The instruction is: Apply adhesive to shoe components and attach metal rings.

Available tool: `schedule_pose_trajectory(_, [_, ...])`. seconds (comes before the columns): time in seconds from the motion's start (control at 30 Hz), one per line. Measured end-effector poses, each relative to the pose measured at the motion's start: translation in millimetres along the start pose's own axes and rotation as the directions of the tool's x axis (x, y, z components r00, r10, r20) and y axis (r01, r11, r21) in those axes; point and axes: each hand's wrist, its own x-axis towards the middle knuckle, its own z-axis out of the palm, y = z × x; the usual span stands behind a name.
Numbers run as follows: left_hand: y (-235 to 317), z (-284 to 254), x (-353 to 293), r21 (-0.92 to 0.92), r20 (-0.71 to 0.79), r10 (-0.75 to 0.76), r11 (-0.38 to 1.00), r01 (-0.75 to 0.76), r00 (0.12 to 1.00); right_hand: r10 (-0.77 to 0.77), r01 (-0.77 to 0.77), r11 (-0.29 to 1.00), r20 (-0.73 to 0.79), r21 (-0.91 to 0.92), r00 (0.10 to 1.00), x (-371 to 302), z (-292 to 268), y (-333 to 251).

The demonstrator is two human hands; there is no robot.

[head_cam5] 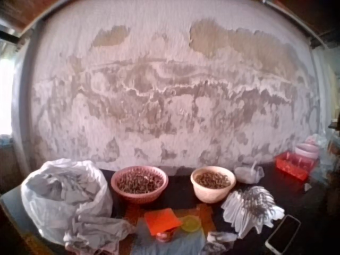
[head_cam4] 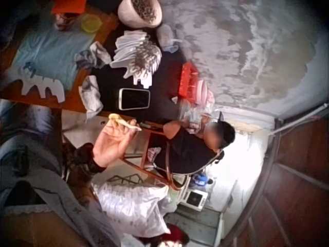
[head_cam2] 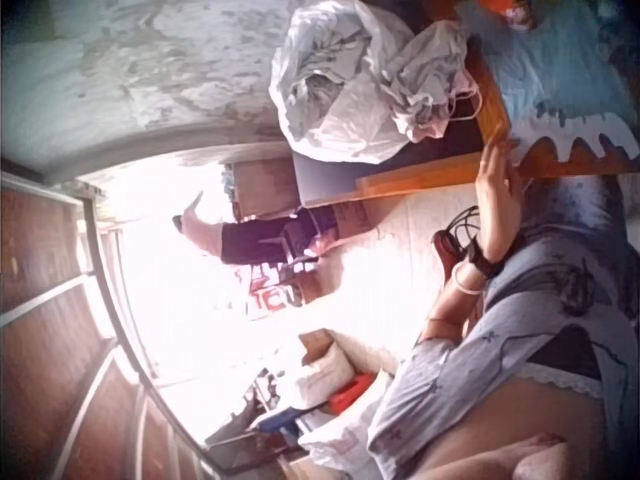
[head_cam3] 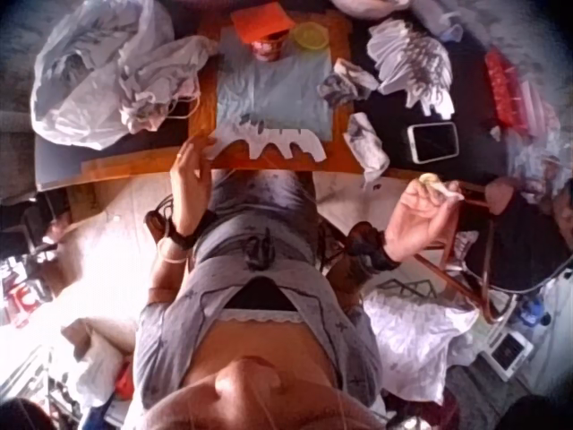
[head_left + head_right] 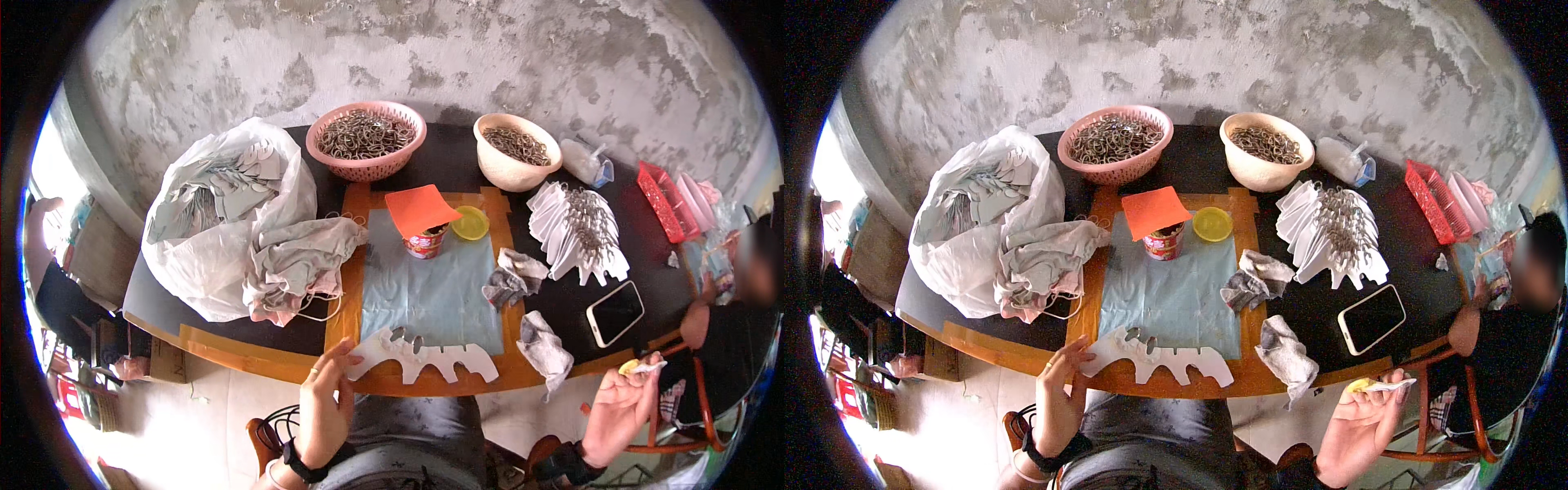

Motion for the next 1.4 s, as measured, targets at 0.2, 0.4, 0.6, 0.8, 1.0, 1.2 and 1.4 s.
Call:
schedule_pose_trajectory(0.2, [17.5, 0.8, 4.7, 0.491, 0.238, 0.359, 0.758, -0.43, 0.903, 0.063, -0.062, 0.998, -0.137, 0.007, 0.989, -8.8, 29.1, 21.7])
schedule_pose_trajectory(0.4, [9.3, 29.2, 9.4, 0.253, 0.567, 0.488, 0.663, -0.705, 0.663, 0.194, -0.197, 0.979, -0.069, -0.044, 0.979, -18.8, 31.2, 43.4])
schedule_pose_trajectory(0.6, [-2.6, 50.3, -10.8, 0.367, 0.593, 0.382, 0.655, -0.66, 0.709, 0.146, -0.157, 0.936, -0.056, -0.316, 0.988, -35.6, 38.2, 79.2])
schedule_pose_trajectory(0.8, [3.3, 47.6, -16.1, 0.425, 0.52, 0.375, 0.665, -0.614, 0.767, 0.262, -0.244, 0.799, -0.047, -0.549, 0.964, -40.5, 53.2, 103.1])
schedule_pose_trajectory(1.0, [-1.0, 47.8, -13.7, 0.417, 0.514, 0.388, 0.666, -0.618, 0.765, 0.39, -0.33, 0.643, -0.075, -0.692, 0.918, -26.0, 51.8, 127.1])
schedule_pose_trajectory(1.2, [-10.3, 54.5, -16.5, 0.438, 0.505, 0.434, 0.616, -0.655, 0.746, 0.551, -0.304, 0.607, 0.114, -0.734, 0.826, -18.7, 39.3, 127.2])
schedule_pose_trajectory(1.4, [-9.1, 59.2, -16.6, 0.491, 0.487, 0.441, 0.575, -0.654, 0.754, 0.567, -0.236, 0.541, 0.143, -0.807, 0.811, -12.0, 34.3, 121.7])
